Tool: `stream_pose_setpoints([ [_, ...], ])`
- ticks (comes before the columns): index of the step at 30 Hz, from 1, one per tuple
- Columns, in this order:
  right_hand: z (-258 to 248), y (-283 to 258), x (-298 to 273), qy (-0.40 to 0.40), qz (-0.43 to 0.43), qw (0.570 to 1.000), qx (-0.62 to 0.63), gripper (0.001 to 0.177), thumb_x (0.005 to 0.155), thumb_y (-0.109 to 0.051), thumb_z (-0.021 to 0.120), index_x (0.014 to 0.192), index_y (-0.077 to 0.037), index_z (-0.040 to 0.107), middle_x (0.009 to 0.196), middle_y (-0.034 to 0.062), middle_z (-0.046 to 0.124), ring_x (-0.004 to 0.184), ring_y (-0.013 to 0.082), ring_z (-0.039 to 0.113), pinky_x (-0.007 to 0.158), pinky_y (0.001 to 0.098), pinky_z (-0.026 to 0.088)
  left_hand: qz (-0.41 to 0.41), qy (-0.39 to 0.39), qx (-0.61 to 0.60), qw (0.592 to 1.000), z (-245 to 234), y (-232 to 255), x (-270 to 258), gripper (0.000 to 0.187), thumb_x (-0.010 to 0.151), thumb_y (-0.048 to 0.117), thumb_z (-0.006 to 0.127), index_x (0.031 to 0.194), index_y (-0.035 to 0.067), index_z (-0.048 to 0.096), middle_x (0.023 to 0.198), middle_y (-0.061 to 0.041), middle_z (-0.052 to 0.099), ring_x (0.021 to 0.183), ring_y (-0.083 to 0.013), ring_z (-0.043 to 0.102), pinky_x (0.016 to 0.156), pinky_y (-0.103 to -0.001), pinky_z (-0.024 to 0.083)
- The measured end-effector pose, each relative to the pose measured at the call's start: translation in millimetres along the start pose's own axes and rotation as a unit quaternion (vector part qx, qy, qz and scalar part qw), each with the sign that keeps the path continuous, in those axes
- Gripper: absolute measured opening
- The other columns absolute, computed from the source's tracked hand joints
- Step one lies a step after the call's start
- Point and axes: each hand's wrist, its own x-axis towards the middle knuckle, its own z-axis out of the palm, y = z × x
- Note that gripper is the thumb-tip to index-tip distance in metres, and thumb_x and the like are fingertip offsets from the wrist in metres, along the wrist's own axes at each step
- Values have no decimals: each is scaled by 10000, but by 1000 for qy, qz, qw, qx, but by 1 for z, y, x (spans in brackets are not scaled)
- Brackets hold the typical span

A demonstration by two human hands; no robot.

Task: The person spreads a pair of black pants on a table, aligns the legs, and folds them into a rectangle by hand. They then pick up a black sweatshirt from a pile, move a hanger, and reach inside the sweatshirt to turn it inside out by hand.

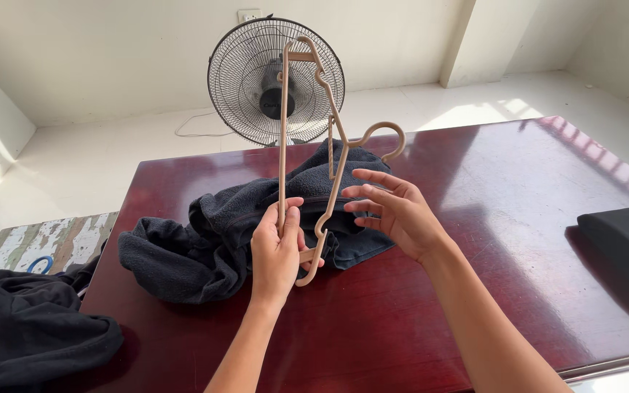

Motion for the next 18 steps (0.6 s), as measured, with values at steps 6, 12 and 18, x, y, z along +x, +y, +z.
stream_pose_setpoints([
  [6,29,8,-3,-42,-13,999,-3,410,974,-157,642,1351,-4,596,1017,162,755,898,222,755,741,361,629,-6,-50,73,996,6,-19,0,407,1060,307,457,1319,25,597,709,-48,617,521,-141,653,387,-266,567],
  [12,8,-4,0,51,9,998,-44,373,964,-194,623,1297,-27,644,911,132,760,786,214,770,640,340,632,62,-50,144,986,2,-18,0,519,949,227,605,1414,31,482,1056,-101,683,714,-153,762,557,-274,636],
  [18,-54,-41,2,121,-119,953,-250,272,961,-210,673,1215,-141,742,881,34,793,748,178,745,621,272,570,123,-19,196,973,-3,-18,2,423,930,196,667,1325,70,584,1201,-103,632,950,-179,738,665,-285,648],
])
